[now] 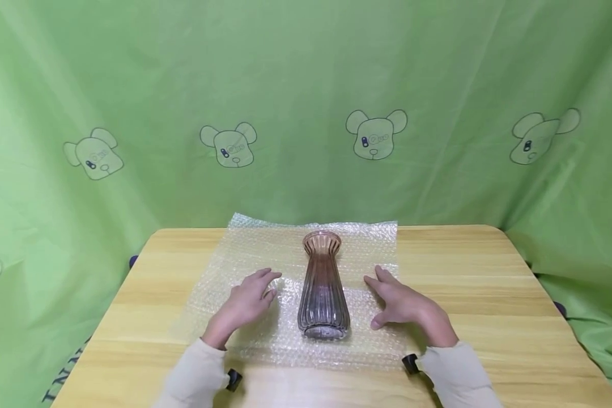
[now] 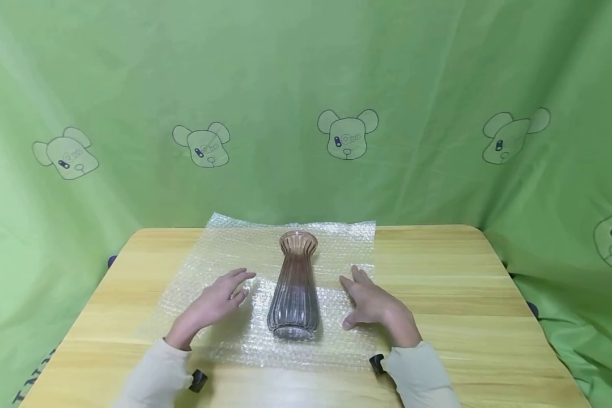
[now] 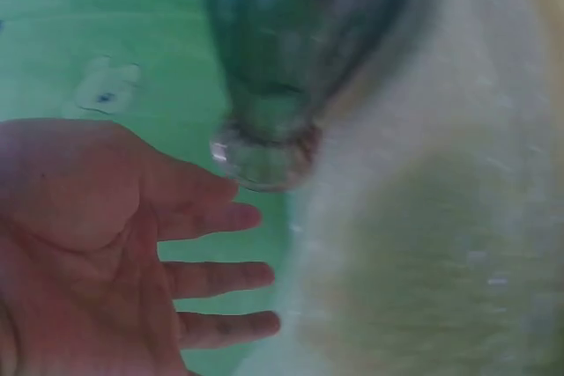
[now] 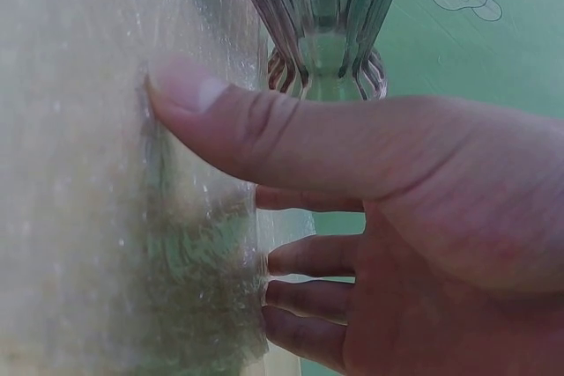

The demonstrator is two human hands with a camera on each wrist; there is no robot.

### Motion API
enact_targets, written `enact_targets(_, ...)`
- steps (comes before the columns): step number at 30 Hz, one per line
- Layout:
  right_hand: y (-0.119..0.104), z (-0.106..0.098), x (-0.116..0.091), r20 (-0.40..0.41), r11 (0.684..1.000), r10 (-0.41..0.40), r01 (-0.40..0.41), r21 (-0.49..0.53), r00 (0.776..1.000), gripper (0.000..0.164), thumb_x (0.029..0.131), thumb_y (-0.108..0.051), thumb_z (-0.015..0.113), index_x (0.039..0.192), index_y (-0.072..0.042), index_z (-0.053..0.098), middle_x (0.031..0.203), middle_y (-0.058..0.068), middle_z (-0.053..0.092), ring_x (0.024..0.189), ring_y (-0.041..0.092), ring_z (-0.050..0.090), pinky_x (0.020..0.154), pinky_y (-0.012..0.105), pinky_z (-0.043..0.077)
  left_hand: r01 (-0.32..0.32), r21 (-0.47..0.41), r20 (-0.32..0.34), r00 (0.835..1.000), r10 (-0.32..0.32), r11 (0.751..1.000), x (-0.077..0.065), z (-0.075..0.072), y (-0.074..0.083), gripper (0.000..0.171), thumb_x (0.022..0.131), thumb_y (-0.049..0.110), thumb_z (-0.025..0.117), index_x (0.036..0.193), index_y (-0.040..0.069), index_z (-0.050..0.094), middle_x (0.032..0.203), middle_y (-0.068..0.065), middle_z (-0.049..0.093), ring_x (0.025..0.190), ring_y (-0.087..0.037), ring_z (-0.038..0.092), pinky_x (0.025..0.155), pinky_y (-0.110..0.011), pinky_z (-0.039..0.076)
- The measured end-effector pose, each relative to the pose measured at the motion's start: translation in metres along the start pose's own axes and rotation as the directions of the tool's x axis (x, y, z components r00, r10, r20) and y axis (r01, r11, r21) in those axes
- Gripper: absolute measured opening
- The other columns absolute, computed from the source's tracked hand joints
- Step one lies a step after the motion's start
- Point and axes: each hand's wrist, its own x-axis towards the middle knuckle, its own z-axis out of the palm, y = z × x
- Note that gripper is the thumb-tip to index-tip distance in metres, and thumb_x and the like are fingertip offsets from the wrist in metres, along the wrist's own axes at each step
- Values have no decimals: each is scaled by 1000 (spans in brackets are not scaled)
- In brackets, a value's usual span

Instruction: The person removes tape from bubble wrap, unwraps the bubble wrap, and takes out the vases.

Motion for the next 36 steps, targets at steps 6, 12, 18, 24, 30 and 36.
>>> enact_targets(6,-3,-1,1,3,1000,0,0,-2,1000,105,72,-22,91,155,8,34,162,39,3,149,55,6,120,65,14,113,35,31,993,-115,993,2,13,-11,46,103,20,59,148,13,54,161,-21,35,147,-48,29,102,-90,11)
enact_targets(12,-4,-2,0,-3,1000,-3,3,-7,1000,104,72,-20,91,154,9,34,162,40,3,149,56,7,120,65,14,178,21,53,982,-179,984,0,14,-18,49,103,25,59,151,16,51,165,-20,29,149,-51,21,100,-90,5)
enact_targets(18,-5,-1,0,-4,1000,3,-3,5,1000,104,71,-20,91,154,8,35,162,39,3,149,56,8,120,65,15,200,10,78,977,-200,980,-2,15,-28,54,101,25,63,152,15,50,165,-24,25,148,-57,18,95,-93,5)
enact_targets(24,-4,-1,0,-5,1000,8,-8,3,1000,105,71,-20,91,154,8,35,163,38,4,149,56,9,119,66,15,255,34,108,960,-257,966,-2,18,-30,68,94,31,72,156,22,45,168,-18,19,151,-51,12,94,-93,6)
enact_targets(30,-1,-2,-1,1,1000,3,-3,8,1000,105,71,-20,91,155,7,34,163,37,4,149,55,9,119,65,15,277,69,132,950,-284,958,-1,20,-26,77,91,32,77,158,23,41,170,-15,14,153,-48,9,94,-93,5)
enact_targets(36,1,-3,-1,22,1000,-17,17,6,1000,105,73,-21,90,156,7,31,163,37,1,149,55,8,119,65,16,290,114,149,941,-305,950,-2,20,-24,82,88,35,79,160,24,39,170,-15,13,153,-49,9,92,-94,10)
